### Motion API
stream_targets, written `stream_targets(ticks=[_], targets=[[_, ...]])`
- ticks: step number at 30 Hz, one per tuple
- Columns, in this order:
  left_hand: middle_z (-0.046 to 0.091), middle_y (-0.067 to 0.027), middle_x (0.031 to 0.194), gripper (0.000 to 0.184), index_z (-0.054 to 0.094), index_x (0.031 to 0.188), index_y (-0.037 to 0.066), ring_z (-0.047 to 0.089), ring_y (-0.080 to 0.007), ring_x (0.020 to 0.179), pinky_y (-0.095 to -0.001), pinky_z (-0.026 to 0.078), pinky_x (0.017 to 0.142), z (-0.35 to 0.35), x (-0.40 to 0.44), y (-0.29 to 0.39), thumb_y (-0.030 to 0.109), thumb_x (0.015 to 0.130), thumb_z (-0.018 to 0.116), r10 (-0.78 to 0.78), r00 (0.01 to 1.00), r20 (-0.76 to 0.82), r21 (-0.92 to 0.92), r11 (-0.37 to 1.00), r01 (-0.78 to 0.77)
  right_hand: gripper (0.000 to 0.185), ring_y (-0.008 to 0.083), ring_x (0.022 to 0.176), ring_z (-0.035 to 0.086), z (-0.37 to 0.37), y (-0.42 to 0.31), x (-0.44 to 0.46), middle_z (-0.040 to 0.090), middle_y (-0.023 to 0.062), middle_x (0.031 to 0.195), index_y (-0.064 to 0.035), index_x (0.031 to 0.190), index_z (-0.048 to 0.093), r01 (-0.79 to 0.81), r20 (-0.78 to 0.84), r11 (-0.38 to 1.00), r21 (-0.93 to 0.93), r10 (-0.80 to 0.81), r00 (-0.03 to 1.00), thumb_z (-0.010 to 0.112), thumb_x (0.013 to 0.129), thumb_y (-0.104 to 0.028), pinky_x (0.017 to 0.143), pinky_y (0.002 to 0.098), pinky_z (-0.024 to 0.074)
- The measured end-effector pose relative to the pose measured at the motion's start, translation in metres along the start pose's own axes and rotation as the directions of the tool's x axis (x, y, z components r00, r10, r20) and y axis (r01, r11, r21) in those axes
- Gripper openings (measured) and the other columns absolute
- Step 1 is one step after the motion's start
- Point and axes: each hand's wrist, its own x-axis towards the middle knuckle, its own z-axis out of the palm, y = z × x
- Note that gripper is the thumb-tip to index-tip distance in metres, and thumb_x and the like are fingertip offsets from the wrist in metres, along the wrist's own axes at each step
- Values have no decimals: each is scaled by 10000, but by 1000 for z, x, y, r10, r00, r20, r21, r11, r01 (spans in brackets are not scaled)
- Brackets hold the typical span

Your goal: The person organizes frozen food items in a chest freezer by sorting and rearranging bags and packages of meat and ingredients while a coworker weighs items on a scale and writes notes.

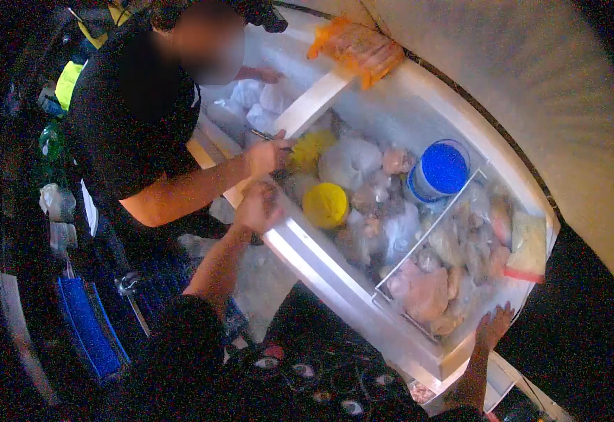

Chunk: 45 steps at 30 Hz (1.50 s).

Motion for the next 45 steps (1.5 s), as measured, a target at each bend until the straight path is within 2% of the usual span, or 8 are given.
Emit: stream_targets(ticks=[8, 14, 20, 34, 38, 39, 43, 45], targets=[[540, -151, 1105, 416, 616, 994, 63, 497, -328, 1095, -407, 443, 909, 17, -1, -20, 368, 718, 680, 49, 999, -14, 40, 998, -48, 343, 419, 1308, 302, -2, -1, 2, 389, 199, 1390, 20, 1095, 554, -7, 35, 998, -65, 9, 999, 553, 791, -137, 1075, 527, 257], [555, -146, 1069, 377, 622, 943, 66, 514, -321, 1075, -400, 450, 901, 15, 0, -13, 352, 706, 688, 56, 996, -70, 51, 997, -52, 339, 432, 1296, 304, 5, 7, -1, 384, 201, 1387, 19, 1111, 530, 166, -128, 986, -28, -168, 977, 545, 809, -133, 1073, 522, 259], [562, -154, 1091, 362, 632, 933, 72, 535, -326, 1053, -396, 459, 897, 22, 1, -19, 337, 696, 696, 48, 997, -54, 91, 995, -43, 342, 449, 1277, 317, -5, -3, 1, 398, 208, 1364, 9, 1100, 530, -5, 9, 1000, 6, 5, 1000, 570, 788, -124, 1065, 531, 265], [553, -171, 1115, 397, 610, 1015, 71, 523, -345, 1058, -420, 418, 935, 13, 2, -1, 288, 697, 705, 79, 992, -99, 108, 992, -68, 430, 428, 1289, 319, -3, 1, -9, 366, 169, 1407, -26, 1164, 510, -22, -1, 999, -34, 22, 1000, 613, 772, -173, 1053, 518, 290], [584, -170, 1026, 343, 618, 1007, 61, 535, -360, 1012, -426, 408, 943, 20, 26, 29, 233, 717, 683, 199, 973, 115, -113, 976, -186, 543, 420, 1299, 310, -11, -12, 3, 312, 155, 1449, -64, 1235, 472, -31, -48, 1000, -5, 31, 998, 664, 743, -189, 1056, 510, 290], [601, -177, 1011, 303, 625, 1005, 66, 543, -368, 1021, -438, 412, 938, 23, 37, 49, 203, 738, 663, 323, 934, 152, -27, 946, -323, 571, 418, 1299, 310, -16, -16, -1, 300, 153, 1458, -75, 1253, 463, -24, -56, 1000, 4, 25, 998, 675, 736, -194, 1056, 509, 289], [608, -211, 1071, 258, 635, 1029, 53, 555, -362, 1065, -445, 438, 912, 131, 115, 48, 183, 814, 579, 187, 924, 333, -232, 966, -112, 625, 427, 1290, 319, -15, -17, 7, 290, 163, 1463, -96, 1270, 458, -44, 21, 996, -79, 46, 999, 704, 706, -209, 1053, 518, 289], [614, -216, 1059, 274, 648, 1038, 64, 586, -371, 1006, -438, 470, 875, 213, 171, 26, 221, 828, 570, 126, 830, 543, 132, 964, -233, 653, 437, 1284, 322, -13, -11, 5, 295, 170, 1459, -98, 1277, 451, -22, 55, 996, -92, 28, 998, 716, 693, -220, 1051, 524, 291]])
